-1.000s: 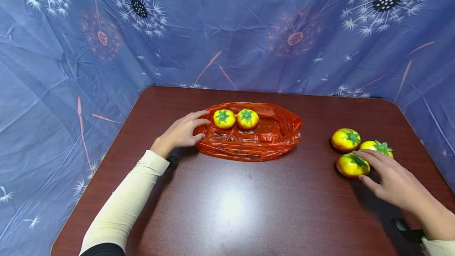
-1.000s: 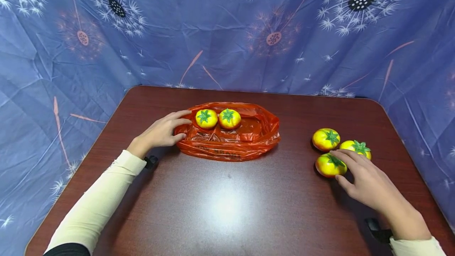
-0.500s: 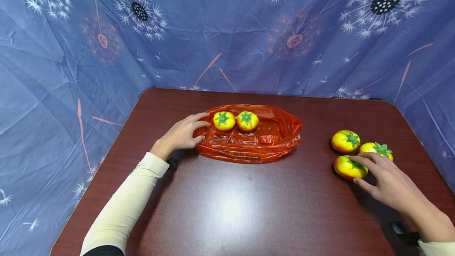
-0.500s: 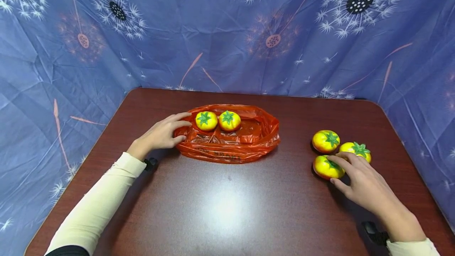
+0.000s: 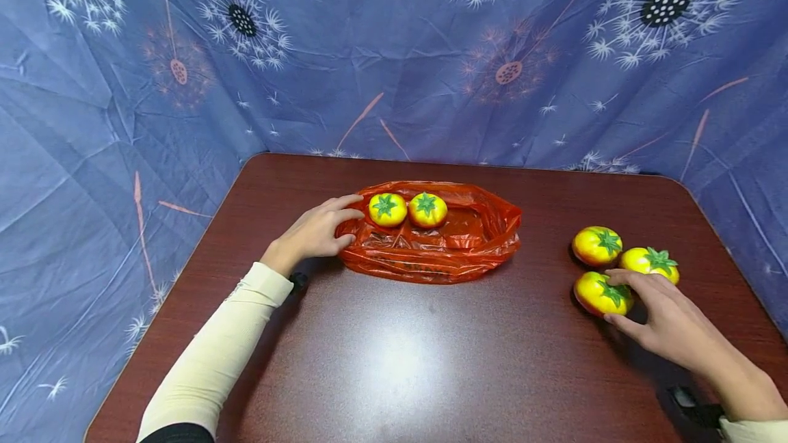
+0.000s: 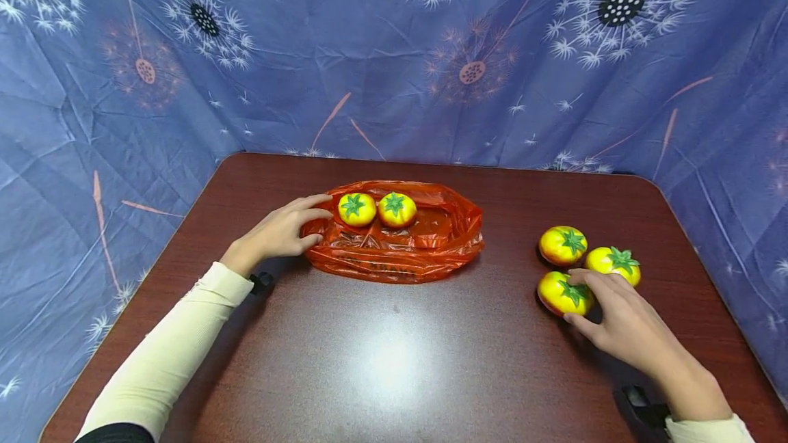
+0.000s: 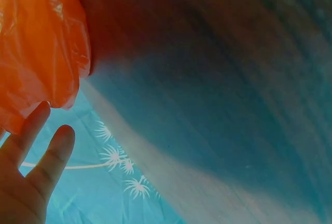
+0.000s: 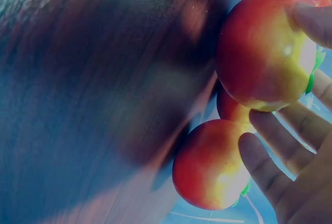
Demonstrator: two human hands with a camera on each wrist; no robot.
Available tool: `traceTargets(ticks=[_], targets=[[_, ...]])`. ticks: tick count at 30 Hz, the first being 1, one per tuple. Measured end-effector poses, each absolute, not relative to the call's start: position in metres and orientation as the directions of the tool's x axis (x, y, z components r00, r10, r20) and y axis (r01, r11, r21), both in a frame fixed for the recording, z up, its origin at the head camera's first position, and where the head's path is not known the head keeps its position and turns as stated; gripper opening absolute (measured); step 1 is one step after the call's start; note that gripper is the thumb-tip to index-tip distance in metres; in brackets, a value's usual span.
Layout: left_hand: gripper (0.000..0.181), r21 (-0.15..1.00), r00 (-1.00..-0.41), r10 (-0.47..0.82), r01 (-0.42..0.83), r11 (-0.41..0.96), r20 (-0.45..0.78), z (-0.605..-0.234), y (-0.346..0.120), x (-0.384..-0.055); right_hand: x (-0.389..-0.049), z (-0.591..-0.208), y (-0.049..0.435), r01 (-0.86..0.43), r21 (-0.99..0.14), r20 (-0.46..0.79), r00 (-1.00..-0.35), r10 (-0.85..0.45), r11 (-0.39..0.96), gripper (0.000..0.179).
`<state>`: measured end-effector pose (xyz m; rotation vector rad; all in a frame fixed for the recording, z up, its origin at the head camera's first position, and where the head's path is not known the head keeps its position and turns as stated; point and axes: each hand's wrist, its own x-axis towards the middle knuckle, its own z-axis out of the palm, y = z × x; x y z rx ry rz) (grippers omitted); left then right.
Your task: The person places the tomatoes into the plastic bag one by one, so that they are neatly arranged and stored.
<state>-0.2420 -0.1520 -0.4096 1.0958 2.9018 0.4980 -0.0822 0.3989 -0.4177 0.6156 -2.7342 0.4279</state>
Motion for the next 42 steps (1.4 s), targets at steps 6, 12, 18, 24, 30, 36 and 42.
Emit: traceTargets(ticks=[6, 12, 18, 24, 30, 36, 42], targets=[[0.044, 0.285, -0.758, 0.644, 0.643, 0.711, 0.103, -0.41, -0.152, -0.242, -0.08, -0.419, 0.397, -0.447, -0.264, 0.344, -0.872, -0.35, 0.855, 0.066], [0.044, 0.292, -0.766, 0.637, 0.631, 0.718, 0.09, -0.41, -0.151, -0.241, -0.079, -0.418, 0.396, -0.394, -0.269, 0.308, -0.9, -0.309, 0.879, 0.068], [0.045, 0.291, -0.767, 0.635, 0.631, 0.719, 0.092, -0.41, -0.152, -0.241, -0.077, -0.414, 0.396, -0.298, -0.263, 0.21, -0.946, -0.247, 0.918, 0.068], [0.044, 0.284, -0.752, 0.65, 0.65, 0.705, 0.108, -0.408, -0.151, -0.242, -0.074, -0.414, 0.393, -0.33, -0.285, 0.237, -0.934, -0.267, 0.9, 0.072], [0.045, 0.292, -0.762, 0.642, 0.636, 0.714, 0.089, -0.409, -0.151, -0.242, -0.072, -0.409, 0.386, -0.345, -0.291, 0.273, -0.924, -0.268, 0.893, 0.074], [0.045, 0.292, -0.76, 0.644, 0.638, 0.712, 0.09, -0.411, -0.15, -0.242, -0.072, -0.4, 0.38, -0.356, -0.271, 0.295, -0.915, -0.275, 0.894, 0.076], [0.044, 0.29, -0.76, 0.643, 0.64, 0.712, 0.098, -0.41, -0.149, -0.242, -0.076, -0.385, 0.371, -0.434, -0.224, 0.332, -0.876, -0.35, 0.873, 0.078]])
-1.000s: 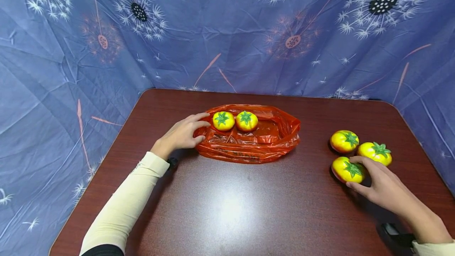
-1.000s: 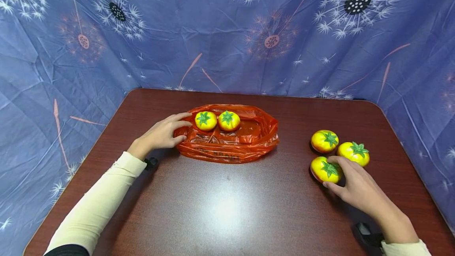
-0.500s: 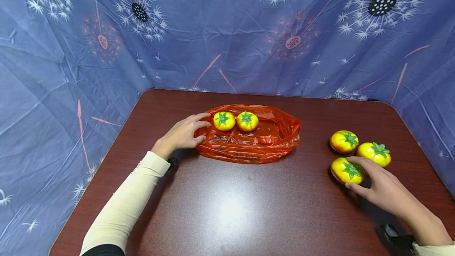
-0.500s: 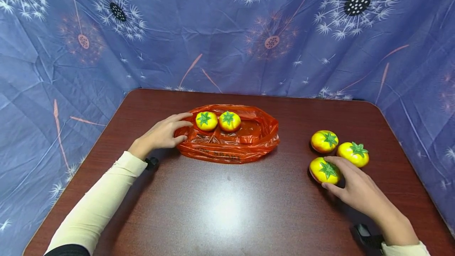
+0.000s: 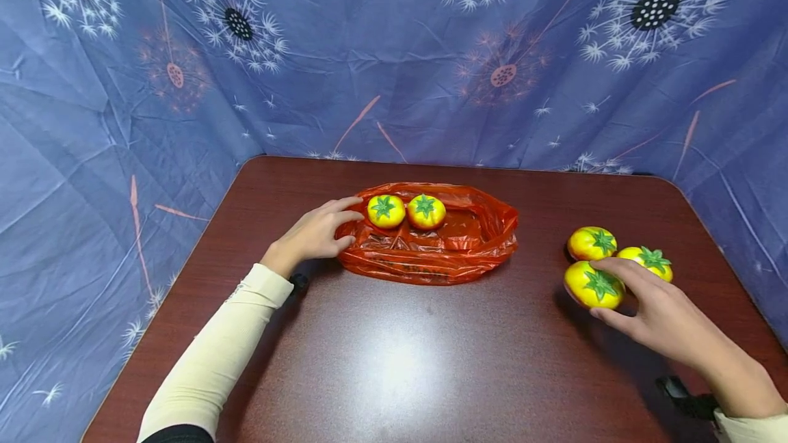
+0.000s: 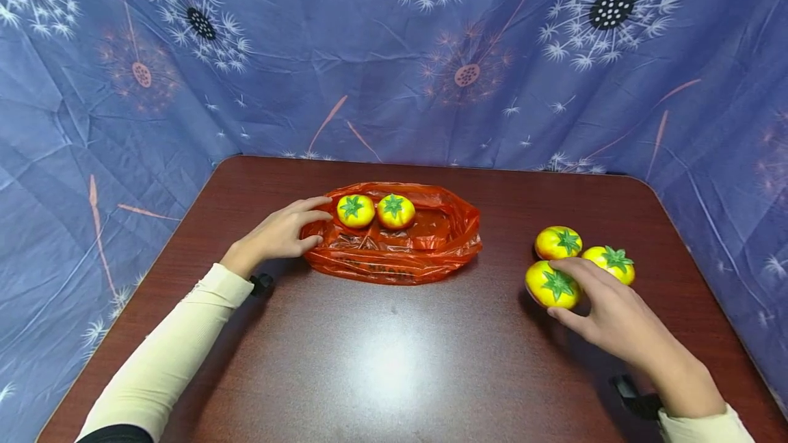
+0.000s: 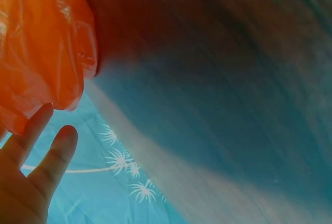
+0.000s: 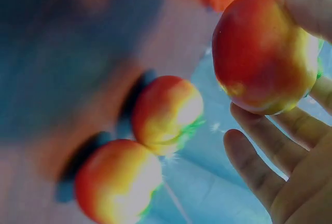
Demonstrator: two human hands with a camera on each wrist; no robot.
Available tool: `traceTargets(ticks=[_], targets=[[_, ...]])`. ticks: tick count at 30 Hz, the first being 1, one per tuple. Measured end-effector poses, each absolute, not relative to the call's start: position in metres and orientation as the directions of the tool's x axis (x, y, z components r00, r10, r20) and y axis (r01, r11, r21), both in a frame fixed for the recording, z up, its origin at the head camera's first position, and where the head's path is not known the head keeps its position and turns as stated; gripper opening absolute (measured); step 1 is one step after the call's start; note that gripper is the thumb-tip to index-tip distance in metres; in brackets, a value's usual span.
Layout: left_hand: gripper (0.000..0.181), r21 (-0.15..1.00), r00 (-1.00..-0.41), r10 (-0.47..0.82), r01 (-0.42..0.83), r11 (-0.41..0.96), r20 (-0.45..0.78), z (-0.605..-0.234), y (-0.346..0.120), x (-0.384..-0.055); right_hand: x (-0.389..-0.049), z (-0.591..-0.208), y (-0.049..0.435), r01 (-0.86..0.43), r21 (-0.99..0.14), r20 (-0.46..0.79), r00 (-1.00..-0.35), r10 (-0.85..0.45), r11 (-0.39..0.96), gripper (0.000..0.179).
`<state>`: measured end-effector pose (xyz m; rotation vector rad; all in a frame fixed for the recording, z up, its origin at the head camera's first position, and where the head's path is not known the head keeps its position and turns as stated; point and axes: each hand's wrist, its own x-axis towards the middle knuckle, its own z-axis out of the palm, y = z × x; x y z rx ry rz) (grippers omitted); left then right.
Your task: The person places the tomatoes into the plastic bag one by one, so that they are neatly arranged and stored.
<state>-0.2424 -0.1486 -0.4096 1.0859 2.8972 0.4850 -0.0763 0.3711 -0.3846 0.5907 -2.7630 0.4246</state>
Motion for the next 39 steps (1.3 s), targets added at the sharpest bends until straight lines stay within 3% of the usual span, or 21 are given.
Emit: traceTargets(ticks=[12, 16, 20, 30, 39], targets=[[0.044, 0.29, -0.757, 0.646, 0.643, 0.708, 0.101, -0.409, -0.146, -0.241, -0.084, -0.349, 0.354, -0.491, -0.139, 0.384, -0.827, -0.411, 0.86, 0.086], [0.044, 0.289, -0.757, 0.646, 0.642, 0.71, 0.095, -0.409, -0.146, -0.24, -0.085, -0.343, 0.348, -0.568, -0.163, 0.459, -0.768, -0.448, 0.807, 0.07], [0.045, 0.294, -0.761, 0.642, 0.636, 0.713, 0.092, -0.408, -0.147, -0.24, -0.087, -0.335, 0.337, -0.653, -0.175, 0.527, -0.694, -0.491, 0.737, 0.073], [0.044, 0.297, -0.763, 0.639, 0.636, 0.712, 0.102, -0.409, -0.148, -0.239, -0.103, -0.313, 0.305, -0.791, -0.065, 0.54, -0.541, -0.645, 0.609, 0.063], [0.044, 0.294, -0.76, 0.641, 0.64, 0.709, 0.108, -0.408, -0.148, -0.238, -0.114, -0.305, 0.287, -0.822, -0.026, 0.512, -0.499, -0.699, 0.569, 0.056]])
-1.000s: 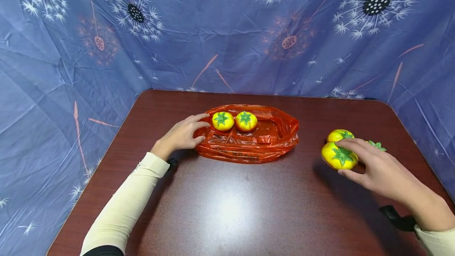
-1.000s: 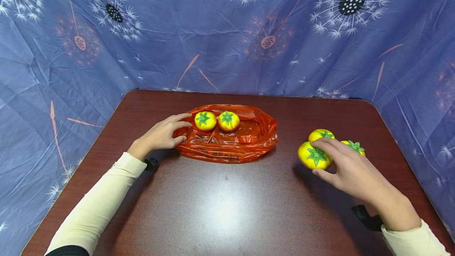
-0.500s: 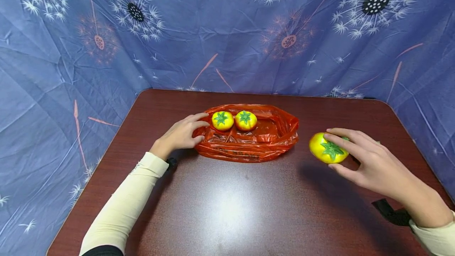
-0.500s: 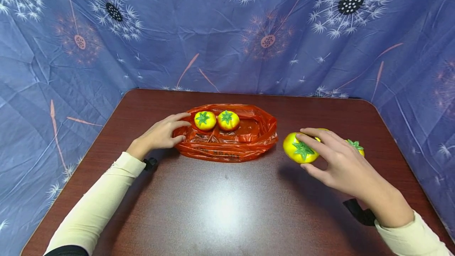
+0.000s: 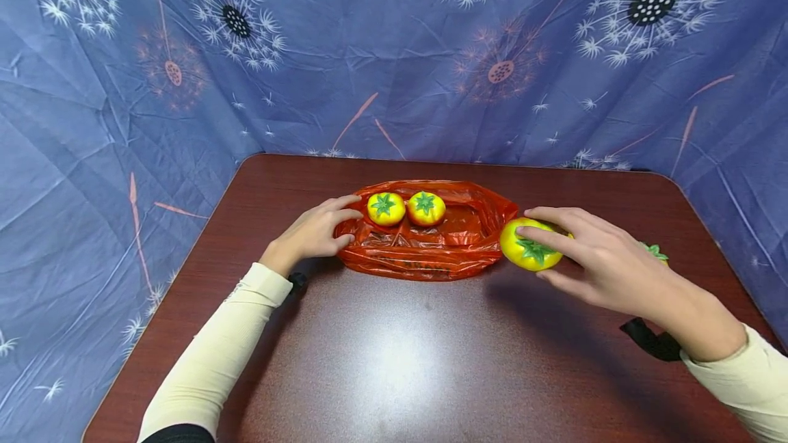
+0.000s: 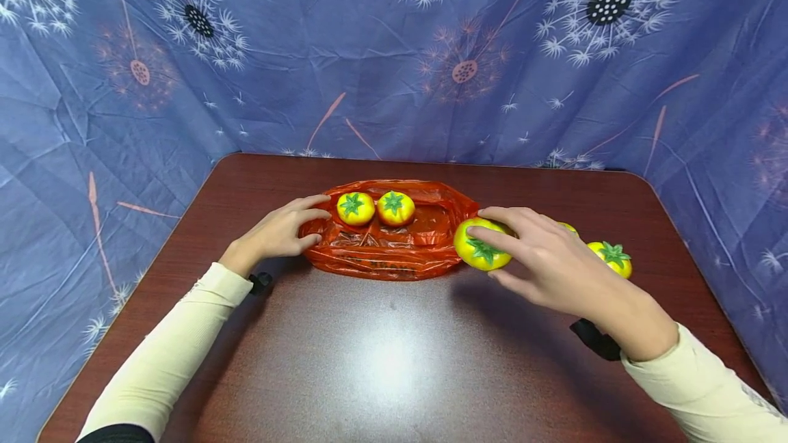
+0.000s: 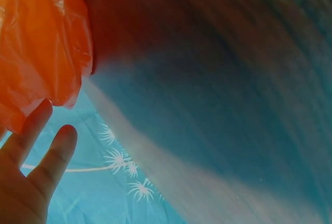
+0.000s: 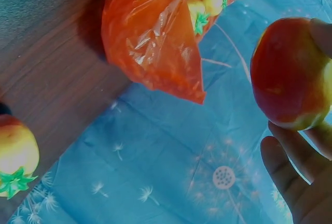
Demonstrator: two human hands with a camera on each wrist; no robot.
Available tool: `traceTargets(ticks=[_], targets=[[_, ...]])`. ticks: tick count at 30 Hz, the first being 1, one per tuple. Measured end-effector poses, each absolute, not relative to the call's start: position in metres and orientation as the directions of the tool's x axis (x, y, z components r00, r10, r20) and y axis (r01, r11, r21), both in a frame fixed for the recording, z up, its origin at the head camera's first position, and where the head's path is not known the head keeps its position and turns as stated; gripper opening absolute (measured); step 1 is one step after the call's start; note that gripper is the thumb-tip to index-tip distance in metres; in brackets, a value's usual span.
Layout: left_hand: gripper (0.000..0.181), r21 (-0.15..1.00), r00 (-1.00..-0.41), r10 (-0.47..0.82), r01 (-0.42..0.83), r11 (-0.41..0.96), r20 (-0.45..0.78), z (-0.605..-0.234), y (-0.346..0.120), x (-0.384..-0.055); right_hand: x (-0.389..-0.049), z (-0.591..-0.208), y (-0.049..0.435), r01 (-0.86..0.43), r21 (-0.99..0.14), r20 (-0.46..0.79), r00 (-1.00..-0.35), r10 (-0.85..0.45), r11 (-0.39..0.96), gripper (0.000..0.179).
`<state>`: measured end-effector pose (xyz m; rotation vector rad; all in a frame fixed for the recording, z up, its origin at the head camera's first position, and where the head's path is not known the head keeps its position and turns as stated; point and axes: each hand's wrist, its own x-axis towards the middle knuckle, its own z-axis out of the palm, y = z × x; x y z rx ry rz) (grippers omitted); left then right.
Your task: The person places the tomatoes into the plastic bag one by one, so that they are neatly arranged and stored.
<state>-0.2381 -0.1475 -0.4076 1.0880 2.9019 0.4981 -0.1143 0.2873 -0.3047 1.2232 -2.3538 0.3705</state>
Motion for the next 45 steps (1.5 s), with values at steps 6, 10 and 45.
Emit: traceTargets(ticks=[6, 10, 45], targets=[[0.044, 0.295, -0.76, 0.642, 0.638, 0.711, 0.098, -0.408, -0.146, -0.239, -0.119, -0.303, 0.276, -0.821, 0.004, 0.466, -0.504, -0.727, 0.571, 0.052], [0.045, 0.295, -0.764, 0.639, 0.634, 0.715, 0.09, -0.409, -0.146, -0.24, -0.127, -0.305, 0.268, -0.843, 0.0, 0.448, -0.482, -0.754, 0.538, 0.05], [0.044, 0.295, -0.765, 0.638, 0.632, 0.716, 0.089, -0.408, -0.146, -0.241, -0.226, -0.305, 0.21, -0.732, -0.107, 0.075, -0.681, -0.728, 0.673, 0.054]])
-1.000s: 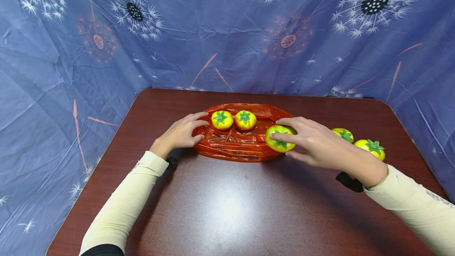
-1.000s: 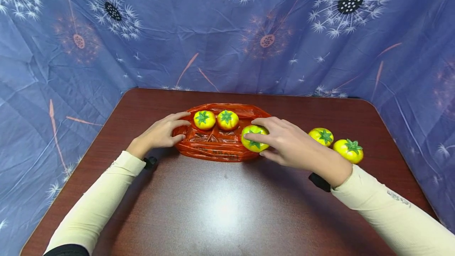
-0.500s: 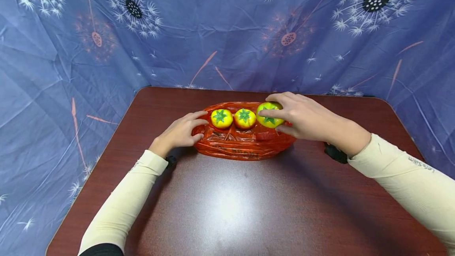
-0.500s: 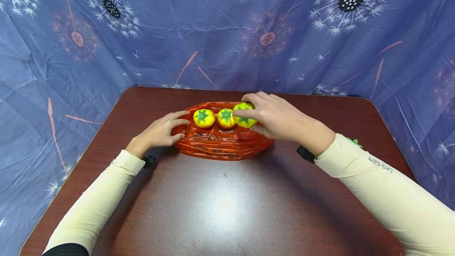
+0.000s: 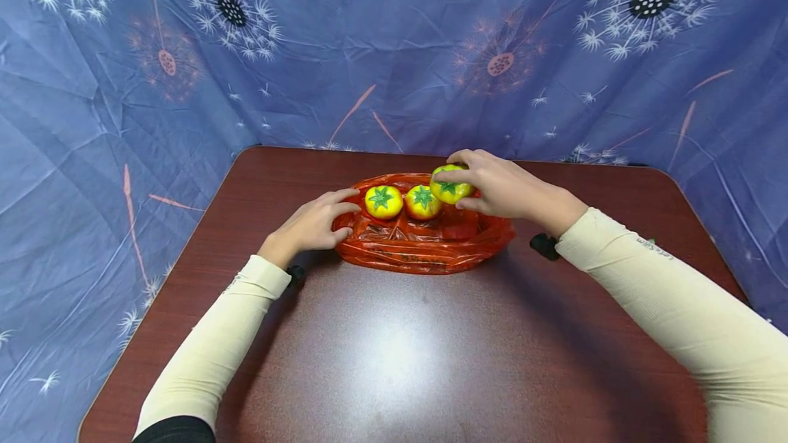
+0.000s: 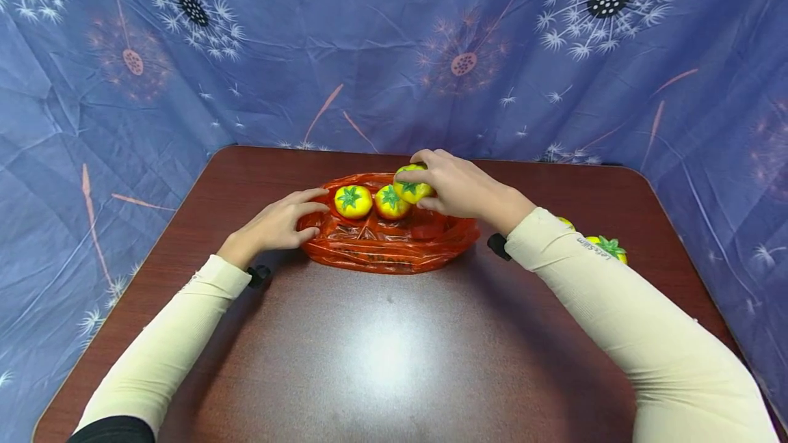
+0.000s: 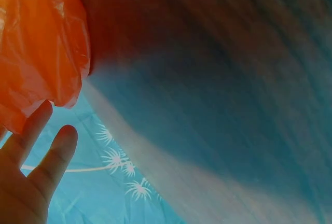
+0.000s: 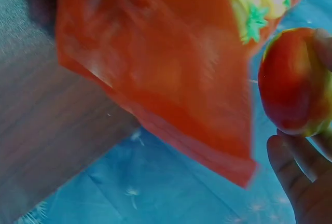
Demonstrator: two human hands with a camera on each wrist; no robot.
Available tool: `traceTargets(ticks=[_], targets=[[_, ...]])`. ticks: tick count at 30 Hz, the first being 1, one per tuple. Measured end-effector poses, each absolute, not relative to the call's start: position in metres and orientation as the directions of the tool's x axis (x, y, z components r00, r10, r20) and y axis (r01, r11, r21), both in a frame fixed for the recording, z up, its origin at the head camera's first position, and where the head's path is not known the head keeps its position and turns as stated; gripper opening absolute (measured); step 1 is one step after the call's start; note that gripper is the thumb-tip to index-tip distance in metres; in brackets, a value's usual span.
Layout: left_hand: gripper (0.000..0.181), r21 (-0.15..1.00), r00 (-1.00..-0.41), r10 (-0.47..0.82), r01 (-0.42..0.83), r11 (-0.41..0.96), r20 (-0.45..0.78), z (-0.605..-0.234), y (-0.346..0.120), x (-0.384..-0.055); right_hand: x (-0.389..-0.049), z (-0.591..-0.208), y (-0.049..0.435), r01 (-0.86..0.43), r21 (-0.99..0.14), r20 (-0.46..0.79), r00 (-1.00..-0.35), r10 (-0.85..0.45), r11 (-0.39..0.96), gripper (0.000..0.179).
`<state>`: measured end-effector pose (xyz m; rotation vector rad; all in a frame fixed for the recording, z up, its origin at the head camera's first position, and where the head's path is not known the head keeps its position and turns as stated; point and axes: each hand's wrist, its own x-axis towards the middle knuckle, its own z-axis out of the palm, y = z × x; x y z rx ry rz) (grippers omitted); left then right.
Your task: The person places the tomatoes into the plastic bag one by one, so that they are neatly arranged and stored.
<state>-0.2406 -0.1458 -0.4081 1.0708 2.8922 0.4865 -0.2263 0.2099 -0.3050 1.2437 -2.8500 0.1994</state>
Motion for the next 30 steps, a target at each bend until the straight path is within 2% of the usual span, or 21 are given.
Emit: traceTargets(ticks=[19, 30], targets=[[0.045, 0.301, -0.772, 0.631, 0.621, 0.724, 0.074, -0.409, -0.148, -0.24, -0.241, -0.359, 0.223, -0.661, -0.127, 0.034, -0.748, -0.663, 0.74, 0.054], [0.046, 0.296, -0.77, 0.633, 0.625, 0.723, 0.081, -0.412, -0.149, -0.242, -0.244, -0.382, 0.232, -0.668, -0.126, 0.056, -0.743, -0.667, 0.733, 0.055]])
